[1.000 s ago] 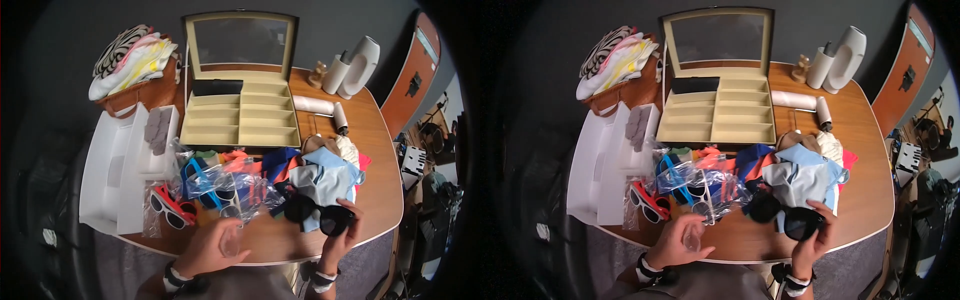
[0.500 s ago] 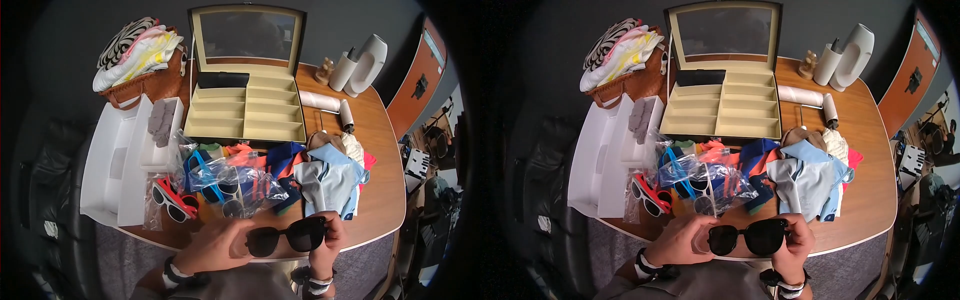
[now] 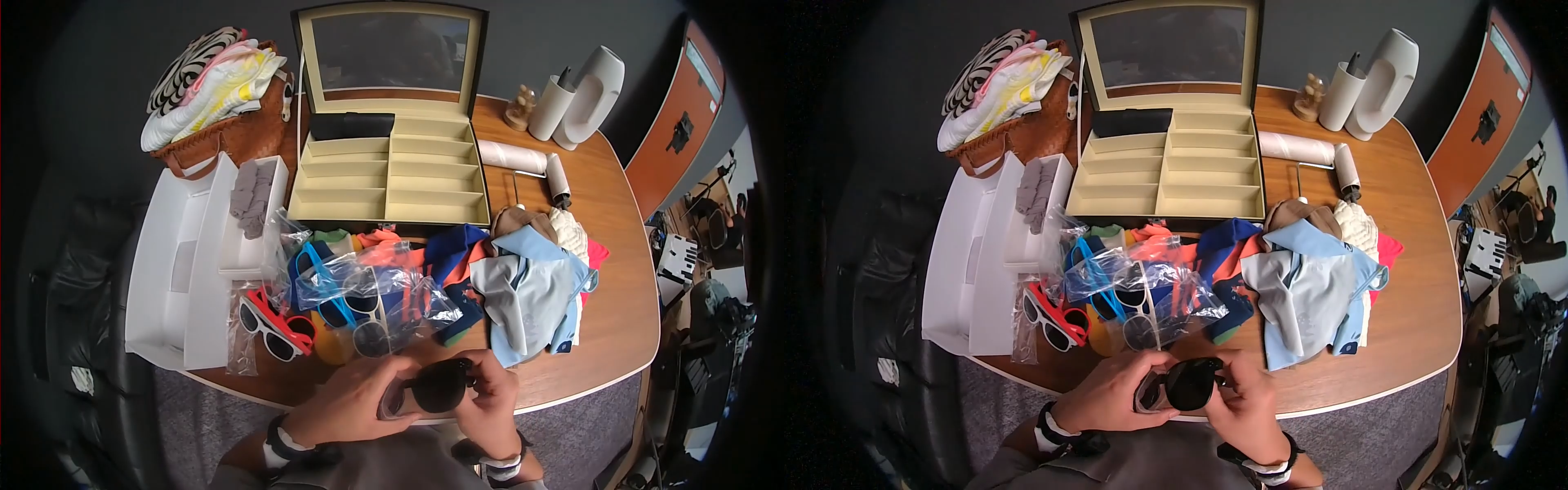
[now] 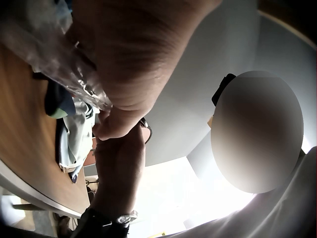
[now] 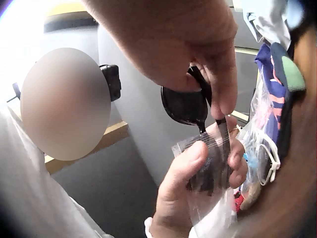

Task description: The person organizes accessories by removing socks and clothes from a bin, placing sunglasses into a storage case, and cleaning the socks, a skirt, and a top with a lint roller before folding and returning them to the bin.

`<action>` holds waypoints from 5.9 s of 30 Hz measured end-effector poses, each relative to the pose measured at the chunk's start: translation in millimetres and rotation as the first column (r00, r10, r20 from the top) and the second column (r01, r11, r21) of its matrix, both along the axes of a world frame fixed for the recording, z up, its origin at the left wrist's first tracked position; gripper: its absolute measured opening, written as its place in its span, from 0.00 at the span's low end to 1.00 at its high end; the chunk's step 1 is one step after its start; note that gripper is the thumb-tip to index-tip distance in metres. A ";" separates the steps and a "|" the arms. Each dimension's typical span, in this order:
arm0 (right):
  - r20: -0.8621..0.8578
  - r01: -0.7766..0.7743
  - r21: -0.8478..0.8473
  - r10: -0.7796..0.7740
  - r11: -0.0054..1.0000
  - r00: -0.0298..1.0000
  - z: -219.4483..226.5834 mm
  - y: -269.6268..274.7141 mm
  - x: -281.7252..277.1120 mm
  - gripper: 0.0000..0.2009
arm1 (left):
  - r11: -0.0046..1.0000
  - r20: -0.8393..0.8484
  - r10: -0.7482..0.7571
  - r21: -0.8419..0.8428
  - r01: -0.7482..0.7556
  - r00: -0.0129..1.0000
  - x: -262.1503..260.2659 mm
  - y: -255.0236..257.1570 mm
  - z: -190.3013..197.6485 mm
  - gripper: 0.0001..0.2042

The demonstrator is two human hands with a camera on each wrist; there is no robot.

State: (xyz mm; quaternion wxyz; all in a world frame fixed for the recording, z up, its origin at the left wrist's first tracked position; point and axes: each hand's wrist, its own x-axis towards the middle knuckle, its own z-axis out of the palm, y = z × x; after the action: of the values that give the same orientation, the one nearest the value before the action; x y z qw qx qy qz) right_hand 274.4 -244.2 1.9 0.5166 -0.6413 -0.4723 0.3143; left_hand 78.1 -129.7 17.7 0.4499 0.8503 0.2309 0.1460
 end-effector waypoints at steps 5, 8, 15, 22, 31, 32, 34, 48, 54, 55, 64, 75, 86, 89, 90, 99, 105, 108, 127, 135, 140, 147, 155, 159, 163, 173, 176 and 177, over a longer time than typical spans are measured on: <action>-0.004 -0.082 -0.009 0.082 0.997 0.997 2.6 5.4 -16.2 0.14 | 0.998 -0.002 -0.004 -0.064 0.004 1.000 -1.5 -0.1 -2.1 0.38; 0.077 -0.113 0.012 0.112 0.994 0.991 9.7 8.6 -20.9 0.15 | 0.994 0.045 0.022 -0.108 -0.017 0.999 -0.3 -4.3 -4.3 0.40; -0.182 0.163 0.117 -0.140 0.980 0.973 8.9 11.2 -19.4 0.17 | 0.996 -0.018 0.057 -0.067 -0.058 0.998 -6.7 -5.1 0.6 0.38; 0.350 -0.091 0.212 0.012 0.973 0.937 9.7 11.0 -18.4 0.21 | 0.984 0.030 0.070 -0.164 -0.064 0.997 -5.0 -9.5 -7.8 0.30; 0.437 -0.348 0.190 0.238 0.918 0.867 25.6 27.2 -11.7 0.20 | 0.910 0.140 0.158 -0.406 -0.090 0.977 -2.0 -11.5 -8.2 0.31; 0.438 -0.340 0.199 0.227 0.919 0.870 25.1 27.5 -11.0 0.20 | 0.899 0.143 0.157 -0.430 -0.081 0.977 -2.0 -11.6 -10.6 0.31; 0.439 -0.324 0.219 0.204 0.920 0.875 21.9 28.5 -9.3 0.19 | 0.876 0.148 0.154 -0.479 -0.065 0.977 -2.3 -12.2 -16.2 0.32; 0.360 -0.315 0.330 0.190 0.890 0.913 16.9 15.9 -21.7 0.13 | 0.907 0.064 0.288 -0.339 -0.251 0.955 -0.3 -15.9 -11.3 0.39; 0.449 -0.289 0.312 0.128 0.905 0.885 16.1 16.8 -23.7 0.11 | 0.888 0.164 0.384 -0.335 -0.315 0.908 -4.0 -23.7 -33.7 0.44; 0.430 -0.290 0.321 0.134 0.902 0.893 15.2 16.8 -23.4 0.10 | 0.889 0.192 0.387 -0.337 -0.309 0.902 -4.7 -23.8 -36.2 0.45; 0.343 -0.368 0.446 0.224 0.816 0.912 45.4 20.7 -12.2 0.07 | 0.914 0.341 0.152 -0.405 -0.001 0.928 4.1 -22.1 -16.5 0.59; 0.164 -0.133 0.416 0.069 0.900 0.984 69.5 13.3 10.2 0.04 | 0.984 0.297 0.178 -0.077 -0.162 0.938 -4.0 -5.9 6.1 0.23; 0.116 -0.483 -0.019 0.482 0.875 0.869 70.7 68.1 42.3 0.14 | 0.789 0.030 0.033 0.612 -0.044 0.999 -0.7 50.0 41.0 0.24; 0.099 -0.395 -0.069 0.400 0.916 0.911 74.1 92.7 53.0 0.10 | 0.907 -0.004 0.045 0.419 -0.039 0.999 -0.6 70.2 65.5 0.26; 0.105 -0.389 -0.067 0.394 0.919 0.913 71.4 103.5 58.0 0.10 | 0.938 0.013 0.051 0.344 -0.052 0.999 -1.5 79.7 69.1 0.26; 0.604 -0.339 0.158 0.181 0.927 0.776 41.1 256.3 73.4 0.08 | 0.843 0.097 0.277 0.453 -0.290 0.956 12.3 233.1 46.1 0.12; 0.712 -0.250 0.123 0.090 0.960 0.696 22.2 353.4 62.4 0.06 | 0.761 0.200 0.424 0.451 -0.467 0.883 24.6 315.4 11.7 0.10; 0.748 -0.230 0.085 0.091 0.969 0.658 8.5 379.1 60.9 0.06 | 0.774 0.201 0.411 0.438 -0.457 0.889 24.9 344.2 -11.6 0.10; 0.974 -0.066 -0.109 0.120 0.992 0.192 -23.7 403.2 42.5 0.08 | 0.750 -0.168 0.410 0.622 -0.226 0.897 23.4 322.0 -28.8 0.08; 0.968 -0.078 -0.086 0.101 0.993 0.228 -30.2 409.1 48.9 0.09 | 0.728 -0.166 0.457 0.634 -0.261 0.874 26.4 322.0 -38.7 0.06; 0.957 -0.087 -0.116 0.135 0.989 0.256 -30.3 412.0 51.0 0.09 | 0.748 -0.201 0.459 0.612 -0.255 0.866 25.8 319.2 -39.2 0.06; 0.954 -0.115 -0.142 0.167 0.983 0.250 -23.7 402.3 53.5 0.09 | 0.670 -0.111 0.393 0.714 -0.202 0.913 24.1 318.6 -39.2 0.05; 0.944 -0.400 0.042 0.095 0.915 0.317 -7.9 363.2 51.9 0.13 | 0.548 -0.010 0.403 0.803 -0.232 0.915 22.8 308.7 -38.0 0.03; 0.958 -0.336 -0.103 0.185 0.936 0.221 -25.6 369.1 39.3 0.09 | 0.534 -0.082 0.570 0.793 -0.293 0.818 12.9 319.0 -44.8 0.06; 0.975 -0.259 -0.089 0.137 0.962 0.175 -30.8 375.8 31.6 0.09 | 0.598 -0.134 0.540 0.756 -0.267 0.831 6.7 323.5 -44.4 0.07; 0.954 -0.273 -0.085 0.157 0.958 0.255 -40.2 381.6 30.3 0.09 | 0.579 -0.165 0.640 0.746 -0.330 0.750 15.6 324.8 -48.1 0.11; 0.951 -0.265 -0.053 0.129 0.963 0.281 -33.3 376.4 32.9 0.10 | 0.627 -0.184 0.682 0.645 -0.437 0.708 12.6 319.7 -41.1 0.13; 0.934 -0.217 -0.040 0.113 0.975 0.339 -25.7 372.7 37.0 0.10 | 0.645 -0.198 0.698 0.591 -0.484 0.689 11.6 315.2 -37.0 0.14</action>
State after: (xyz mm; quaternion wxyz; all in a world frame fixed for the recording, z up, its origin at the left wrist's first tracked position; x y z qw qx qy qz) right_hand 311.3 128.6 -23.8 0.1521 -0.6305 -0.7574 -0.0757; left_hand 89.6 185.5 -19.3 0.0826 0.8186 0.5451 0.1608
